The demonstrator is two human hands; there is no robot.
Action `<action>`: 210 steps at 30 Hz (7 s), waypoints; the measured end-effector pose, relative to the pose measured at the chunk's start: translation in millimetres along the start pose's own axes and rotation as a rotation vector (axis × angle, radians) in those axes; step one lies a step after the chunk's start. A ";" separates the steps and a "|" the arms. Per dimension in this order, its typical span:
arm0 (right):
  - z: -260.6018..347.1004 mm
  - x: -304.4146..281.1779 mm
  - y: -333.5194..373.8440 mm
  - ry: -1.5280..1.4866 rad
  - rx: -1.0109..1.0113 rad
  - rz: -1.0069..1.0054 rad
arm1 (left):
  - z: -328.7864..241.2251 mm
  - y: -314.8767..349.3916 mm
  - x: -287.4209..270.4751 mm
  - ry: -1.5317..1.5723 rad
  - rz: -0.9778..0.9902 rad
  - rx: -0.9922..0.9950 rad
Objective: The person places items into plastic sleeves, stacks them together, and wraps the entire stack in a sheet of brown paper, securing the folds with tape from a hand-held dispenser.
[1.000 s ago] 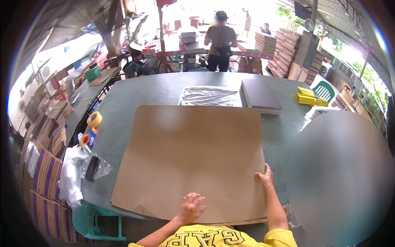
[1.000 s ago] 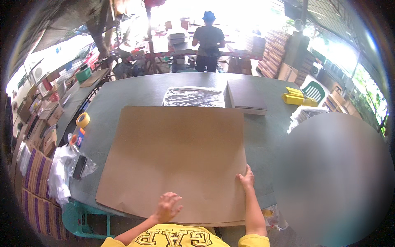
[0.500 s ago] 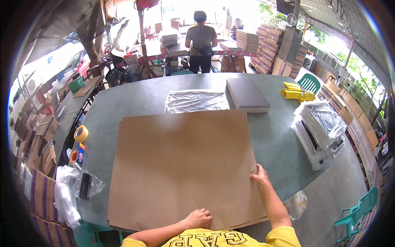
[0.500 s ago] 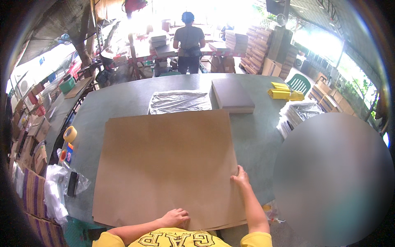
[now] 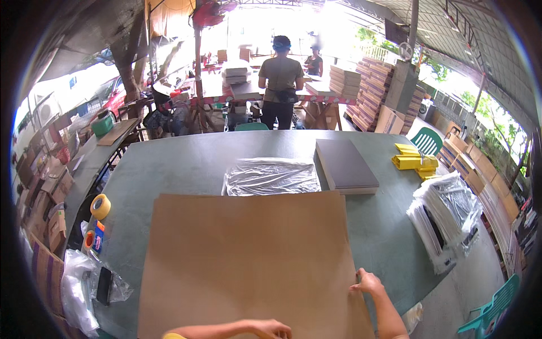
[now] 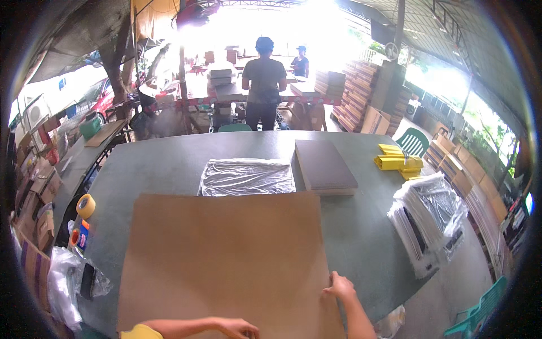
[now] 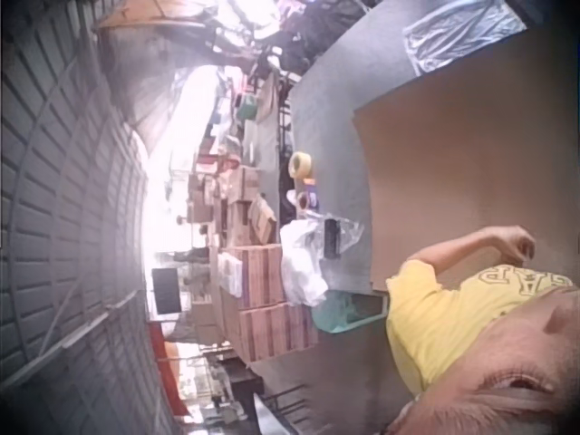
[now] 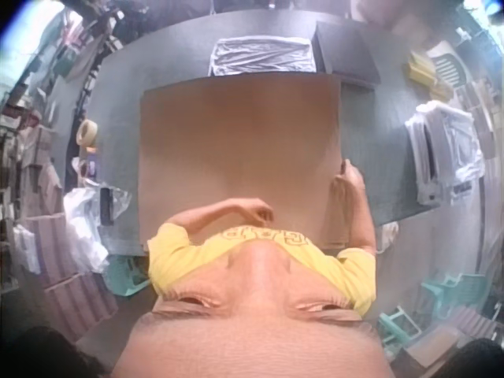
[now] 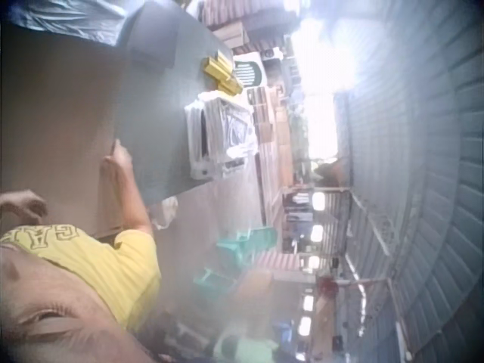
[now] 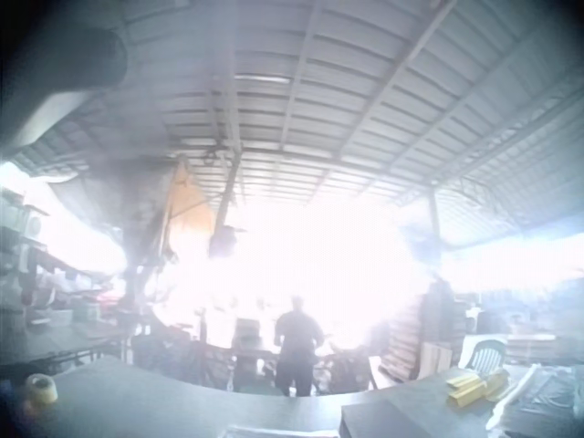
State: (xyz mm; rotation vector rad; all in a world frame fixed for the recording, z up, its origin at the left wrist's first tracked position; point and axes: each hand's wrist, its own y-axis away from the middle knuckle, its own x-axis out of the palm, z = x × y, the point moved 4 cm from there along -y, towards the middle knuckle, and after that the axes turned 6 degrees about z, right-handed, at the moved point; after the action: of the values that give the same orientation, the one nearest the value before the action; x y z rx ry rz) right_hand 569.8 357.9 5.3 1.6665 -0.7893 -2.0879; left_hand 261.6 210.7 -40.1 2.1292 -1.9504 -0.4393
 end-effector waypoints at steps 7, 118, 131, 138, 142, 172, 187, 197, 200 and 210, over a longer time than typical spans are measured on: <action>102.7 -124.2 -67.8 -0.185 -0.549 -0.540 | -42.0 135.8 -253.7 -0.084 -1.224 0.086; 139.7 -94.5 -258.8 -1.135 -0.101 0.082 | 90.3 188.3 -341.2 0.896 -1.436 0.040; 139.7 -111.8 -281.5 -0.907 -0.072 0.002 | 60.8 202.8 -380.5 0.663 -1.352 -0.175; 217.0 -110.4 -227.0 -1.319 -0.334 0.482 | -43.0 257.7 -404.6 0.070 -1.354 -0.406; 187.2 -169.2 -246.8 -0.975 -0.415 0.114 | -53.9 246.0 -430.6 0.269 -1.315 -0.399; 77.2 29.9 -5.6 -1.264 -0.187 0.617 | 45.8 216.9 -143.7 0.564 -1.269 -0.012; 85.9 15.6 -45.2 -1.164 -0.005 0.329 | 67.5 189.8 -125.3 1.062 -1.207 -0.173; 66.5 16.8 5.0 -1.430 -0.020 0.461 | 44.4 184.4 -68.3 1.247 -1.054 0.174; 90.3 17.0 -3.4 -1.520 -0.014 0.461 | 27.9 172.2 -75.1 1.247 -1.230 0.064; 84.3 -12.8 33.7 -1.533 -0.657 -0.195 | -23.1 212.9 -63.9 0.487 -1.610 0.267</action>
State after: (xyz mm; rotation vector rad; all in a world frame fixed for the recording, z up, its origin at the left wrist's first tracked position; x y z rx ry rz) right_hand 489.1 356.2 48.8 -0.4170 -0.1255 -3.0380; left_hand 67.5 253.2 62.1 3.0783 0.2597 0.1768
